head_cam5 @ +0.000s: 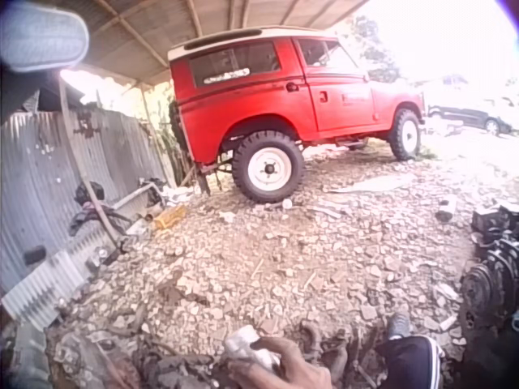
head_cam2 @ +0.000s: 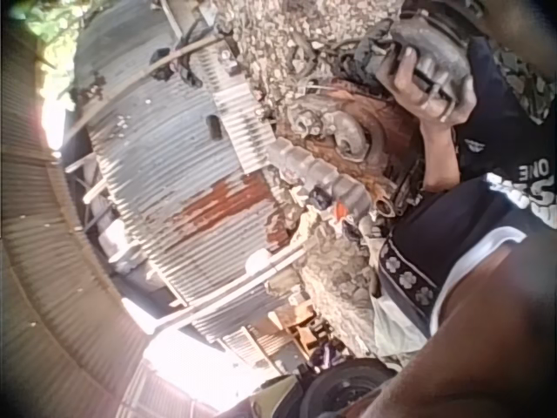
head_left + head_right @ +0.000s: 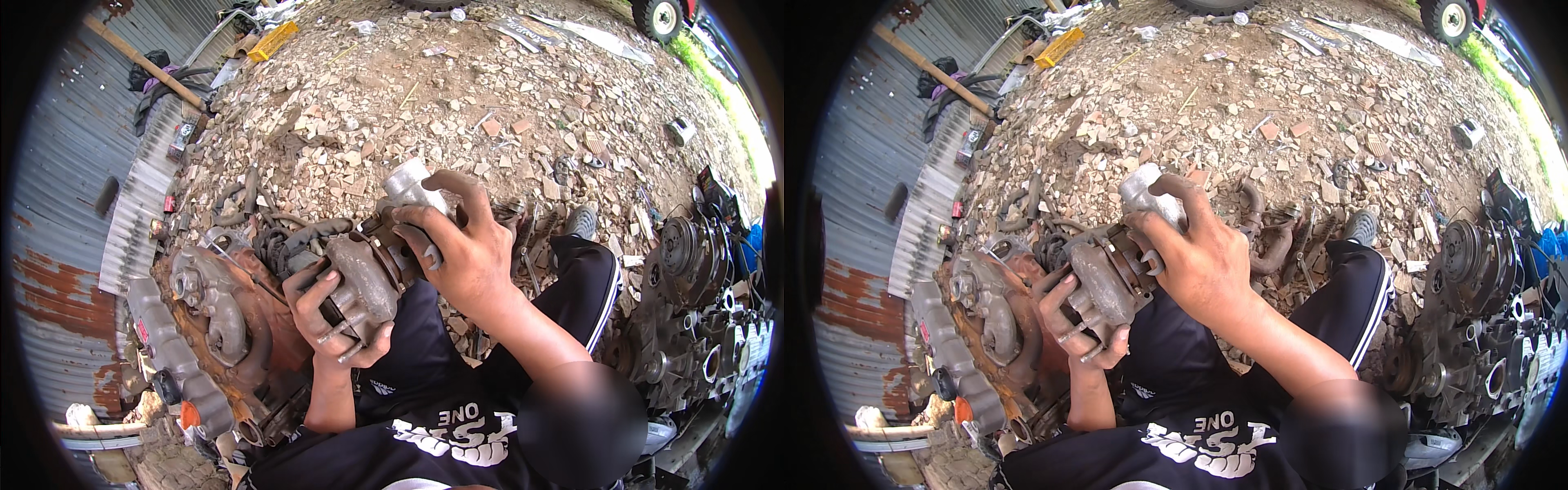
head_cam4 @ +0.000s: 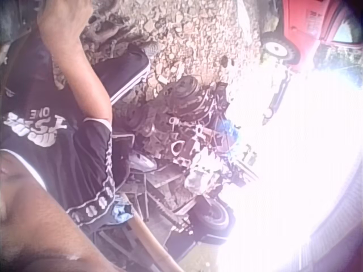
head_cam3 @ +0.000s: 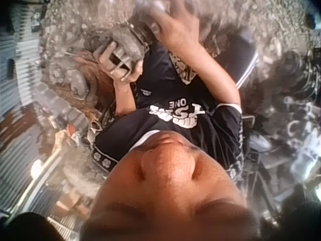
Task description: The person sits on the ground and disassembles a turbocharger by hand, removing the turbine housing and inspecting internal components. They then use a hammer to tap a metal pipe section on the ground.
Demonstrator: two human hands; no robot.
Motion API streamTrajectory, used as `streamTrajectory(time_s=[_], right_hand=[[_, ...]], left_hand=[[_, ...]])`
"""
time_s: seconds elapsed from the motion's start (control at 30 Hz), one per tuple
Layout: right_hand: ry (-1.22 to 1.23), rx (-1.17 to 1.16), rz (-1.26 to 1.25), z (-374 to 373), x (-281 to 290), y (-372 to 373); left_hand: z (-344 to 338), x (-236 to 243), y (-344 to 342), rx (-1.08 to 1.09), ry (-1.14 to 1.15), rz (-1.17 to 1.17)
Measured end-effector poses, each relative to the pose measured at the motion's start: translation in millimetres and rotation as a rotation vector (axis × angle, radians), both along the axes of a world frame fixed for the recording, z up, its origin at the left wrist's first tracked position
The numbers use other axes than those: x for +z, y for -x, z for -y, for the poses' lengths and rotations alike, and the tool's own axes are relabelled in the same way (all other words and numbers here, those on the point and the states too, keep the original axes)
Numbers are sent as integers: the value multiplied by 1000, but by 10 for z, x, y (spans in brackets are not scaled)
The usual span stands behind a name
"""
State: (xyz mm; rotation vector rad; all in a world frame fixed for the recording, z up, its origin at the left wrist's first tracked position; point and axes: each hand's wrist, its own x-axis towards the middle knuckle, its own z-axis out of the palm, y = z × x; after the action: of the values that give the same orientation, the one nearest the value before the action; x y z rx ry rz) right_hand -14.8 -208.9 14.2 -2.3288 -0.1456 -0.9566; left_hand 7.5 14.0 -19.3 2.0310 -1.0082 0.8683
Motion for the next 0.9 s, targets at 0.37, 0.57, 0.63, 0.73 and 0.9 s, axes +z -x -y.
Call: streamTrajectory(time_s=[0.37,0.57,0.63,0.73,0.9], right_hand=[[38,-12,25,-6,28,-27],[31,-22,60,-21,-13,-33],[27,-46,77,-45,-14,-45],[41,-38,96,-38,-10,-65],[34,-39,71,-39,17,-62]], left_hand=[[-19,22,-7,-5,-40,62],[-2,17,23,-18,34,-31],[-6,17,27,-10,41,-53],[6,11,24,-10,47,-48],[-4,25,3,-18,11,-1]])
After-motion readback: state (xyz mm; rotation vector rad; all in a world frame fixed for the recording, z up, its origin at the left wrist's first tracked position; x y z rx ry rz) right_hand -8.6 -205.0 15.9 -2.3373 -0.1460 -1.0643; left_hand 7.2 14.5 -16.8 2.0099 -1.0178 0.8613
